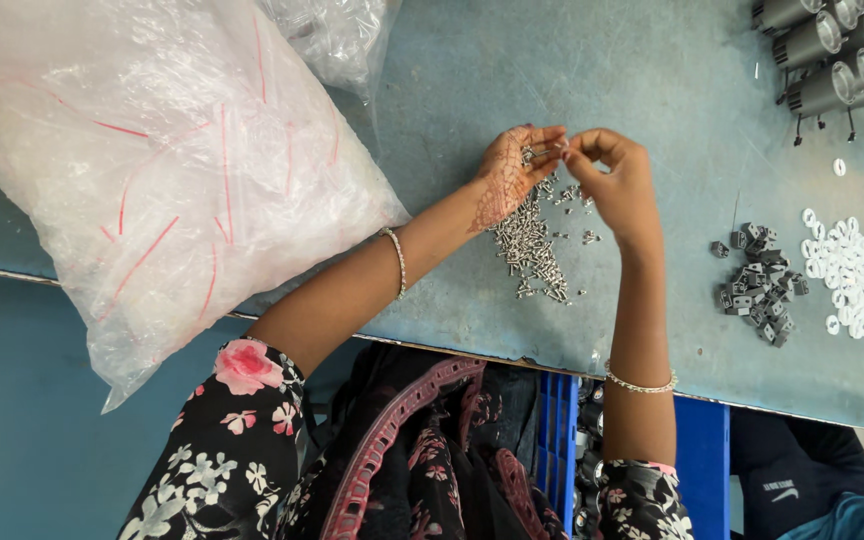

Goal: The person sorts small metallic screws on a blue work table by hand, picking them up and placing them into a pile. A plastic bag and other components are visible nearby.

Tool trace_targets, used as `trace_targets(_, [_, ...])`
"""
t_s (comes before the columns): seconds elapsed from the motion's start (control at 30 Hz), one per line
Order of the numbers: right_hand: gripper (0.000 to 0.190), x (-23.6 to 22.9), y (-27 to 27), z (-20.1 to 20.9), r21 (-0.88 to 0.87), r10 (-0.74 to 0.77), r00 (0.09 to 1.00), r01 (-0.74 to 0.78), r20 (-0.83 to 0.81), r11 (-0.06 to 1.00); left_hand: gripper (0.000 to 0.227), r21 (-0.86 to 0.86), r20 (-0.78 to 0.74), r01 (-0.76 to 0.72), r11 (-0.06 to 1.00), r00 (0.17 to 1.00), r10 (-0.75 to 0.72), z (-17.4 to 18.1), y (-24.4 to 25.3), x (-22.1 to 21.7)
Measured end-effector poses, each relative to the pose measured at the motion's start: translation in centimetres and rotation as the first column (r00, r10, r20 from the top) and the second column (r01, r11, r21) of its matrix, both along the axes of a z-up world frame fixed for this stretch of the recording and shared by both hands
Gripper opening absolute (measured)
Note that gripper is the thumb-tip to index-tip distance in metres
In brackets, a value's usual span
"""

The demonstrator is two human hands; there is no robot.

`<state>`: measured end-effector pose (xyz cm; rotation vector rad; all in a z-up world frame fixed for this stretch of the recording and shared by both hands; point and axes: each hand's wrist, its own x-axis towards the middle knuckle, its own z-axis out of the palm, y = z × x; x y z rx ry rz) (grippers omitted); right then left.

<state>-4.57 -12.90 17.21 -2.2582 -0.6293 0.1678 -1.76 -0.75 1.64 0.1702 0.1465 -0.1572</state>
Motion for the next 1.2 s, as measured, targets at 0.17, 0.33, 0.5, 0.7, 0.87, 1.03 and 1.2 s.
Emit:
trace_targets(0.17, [0.009, 0.4, -1.6, 0.6, -0.240, -0.009, 0.928, 0.106, 0.373, 0.965, 0.027, -0.043, -0.117, -0.059, 0.997, 0.992, 0.054, -1.8, -0.8, 1.1])
trace_targets(0.33, [0.013, 0.3, -3.8, -1.4, -0.401, 0.037, 0.972, 0.061, 0.232, 0.914, 0.020, -0.110, -0.128, -0.057, 0.992, 0.991, 0.042, -3.1, -1.4, 2.0])
trace_targets(0.5, [0.011, -0.2, -3.7, -2.8, -0.440, -0.026, 0.976, 0.121, 0.216, 0.890, 0.020, -0.124, -0.133, -0.042, 0.991, 0.991, 0.025, -3.0, -1.2, 2.0])
trace_targets(0.7, [0.010, -1.0, -1.9, -1.3, -0.389, -0.033, 0.982, 0.104, 0.186, 0.915, 0.028, -0.058, -0.071, -0.019, 0.998, 0.997, 0.015, -1.1, -0.4, 0.5])
trace_targets(0.87, [0.014, -2.6, -1.5, 0.9, 0.141, -0.045, 0.997, 0.055, -0.068, 0.988, 0.034, -0.061, -0.073, 0.088, 0.994, 0.993, -0.092, -0.1, -0.5, -1.2])
trace_targets(1.03, [0.012, -5.8, -4.7, 0.7, -0.121, -0.180, 0.931, 0.228, 0.317, 0.966, 0.022, -0.211, -0.018, 0.171, 0.962, 0.984, -0.179, -1.2, -0.2, -0.6])
trace_targets(1.2, [0.020, -8.2, -7.5, -1.9, -0.119, -0.172, 0.952, 0.207, 0.254, 0.971, 0.034, -0.206, -0.039, 0.172, 0.963, 0.982, -0.183, -1.8, 1.4, -0.1])
